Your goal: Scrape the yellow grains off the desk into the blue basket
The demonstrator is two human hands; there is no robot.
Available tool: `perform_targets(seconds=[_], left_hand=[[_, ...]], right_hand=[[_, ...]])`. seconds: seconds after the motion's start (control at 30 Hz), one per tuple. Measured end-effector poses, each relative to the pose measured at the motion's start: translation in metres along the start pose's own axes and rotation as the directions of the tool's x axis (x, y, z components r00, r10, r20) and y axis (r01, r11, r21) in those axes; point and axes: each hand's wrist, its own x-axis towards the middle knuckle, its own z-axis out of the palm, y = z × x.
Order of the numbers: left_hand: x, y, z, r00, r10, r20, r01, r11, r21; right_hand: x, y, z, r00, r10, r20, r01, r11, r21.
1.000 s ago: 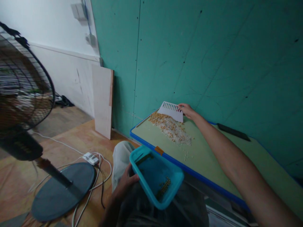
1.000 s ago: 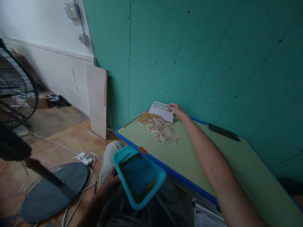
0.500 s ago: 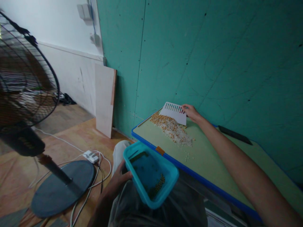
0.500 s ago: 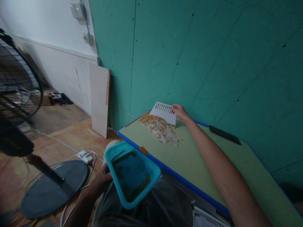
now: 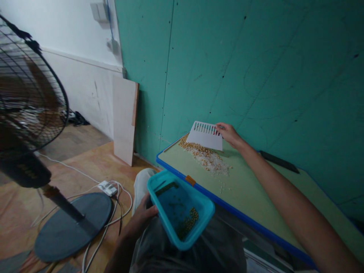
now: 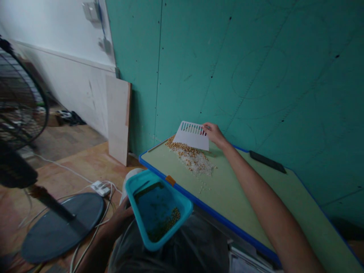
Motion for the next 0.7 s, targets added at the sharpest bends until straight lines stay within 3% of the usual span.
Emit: perform_targets(seconds=[0.27, 0.43, 0.7], left_hand=[[-0.003, 0.007, 0.008, 1.000, 0.024, -0.006, -0.023, 0.999, 0.034], [-0.002, 0.006, 0.006, 1.000, 0.017, -0.024, -0.016, 0.997, 0.070], [0.000, 0.000, -0.003, 0.998, 0.052, -0.018, -0.050, 0.994, 0.092]], right_hand=[[-0.003, -0.018, -0.009, 0.995, -0.071, 0.071, 0.075, 0.996, -0.053], [-0.001, -0.022, -0.022, 0.993, -0.118, -0.011, 0.117, 0.992, -0.054], [-0.012, -0.019, -0.021, 0.983, -0.165, -0.081, 0.160, 0.985, -0.066]])
